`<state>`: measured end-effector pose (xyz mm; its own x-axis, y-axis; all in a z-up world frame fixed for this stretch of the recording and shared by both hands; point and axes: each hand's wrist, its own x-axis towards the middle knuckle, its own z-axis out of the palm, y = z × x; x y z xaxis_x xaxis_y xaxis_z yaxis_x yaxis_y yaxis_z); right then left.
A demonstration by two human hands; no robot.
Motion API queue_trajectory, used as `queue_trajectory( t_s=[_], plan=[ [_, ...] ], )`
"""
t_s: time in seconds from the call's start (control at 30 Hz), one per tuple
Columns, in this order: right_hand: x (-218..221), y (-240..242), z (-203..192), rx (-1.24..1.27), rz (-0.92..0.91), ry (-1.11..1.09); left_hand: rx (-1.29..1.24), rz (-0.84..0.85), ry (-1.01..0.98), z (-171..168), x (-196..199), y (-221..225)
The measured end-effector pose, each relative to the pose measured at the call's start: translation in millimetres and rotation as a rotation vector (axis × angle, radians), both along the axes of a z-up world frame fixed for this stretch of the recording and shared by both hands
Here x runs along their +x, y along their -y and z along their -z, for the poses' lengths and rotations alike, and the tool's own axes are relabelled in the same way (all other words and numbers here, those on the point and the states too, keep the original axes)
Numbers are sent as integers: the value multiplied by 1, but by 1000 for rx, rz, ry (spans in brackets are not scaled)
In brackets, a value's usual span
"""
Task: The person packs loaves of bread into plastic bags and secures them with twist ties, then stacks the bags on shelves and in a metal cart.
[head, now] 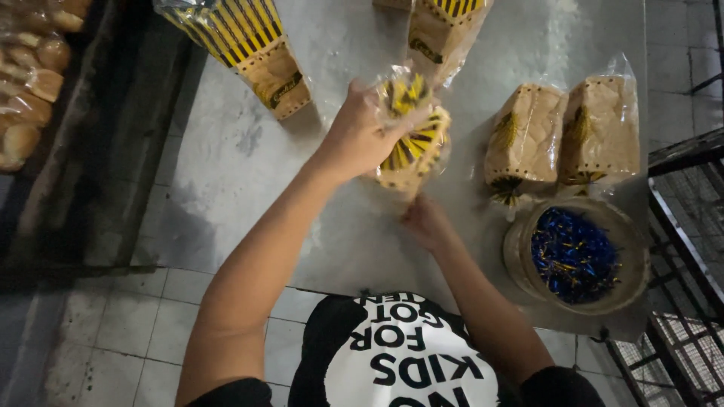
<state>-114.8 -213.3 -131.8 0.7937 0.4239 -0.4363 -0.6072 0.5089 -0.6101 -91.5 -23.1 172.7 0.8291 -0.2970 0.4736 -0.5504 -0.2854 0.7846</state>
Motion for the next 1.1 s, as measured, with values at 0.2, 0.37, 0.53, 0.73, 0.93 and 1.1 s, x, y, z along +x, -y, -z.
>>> queue_trajectory(
  t_s=[0.2, 0.37, 0.53, 0.73, 0.93, 1.1],
  plan=[
    [-9, -8, -46, -239, -75, -63, 561, -19, -435, 5, -3, -11],
    [24, 25, 41, 116, -154, 176, -3, -430, -169, 26, -14, -18],
    [15, 16, -11, -106, -95, 58, -120, -591, -322, 80, 1, -22],
    [12, -1, -106, -1083, 30, 510, -67, -613, -504, 120, -14, 17],
    [18, -28, -233, -1105, -269, 961, 24, -482, -596, 205, 26, 5],
    [57, -45, -180, -1241, -300, 1359, 673, -373, -288, 264, 39, 1]
  ],
)
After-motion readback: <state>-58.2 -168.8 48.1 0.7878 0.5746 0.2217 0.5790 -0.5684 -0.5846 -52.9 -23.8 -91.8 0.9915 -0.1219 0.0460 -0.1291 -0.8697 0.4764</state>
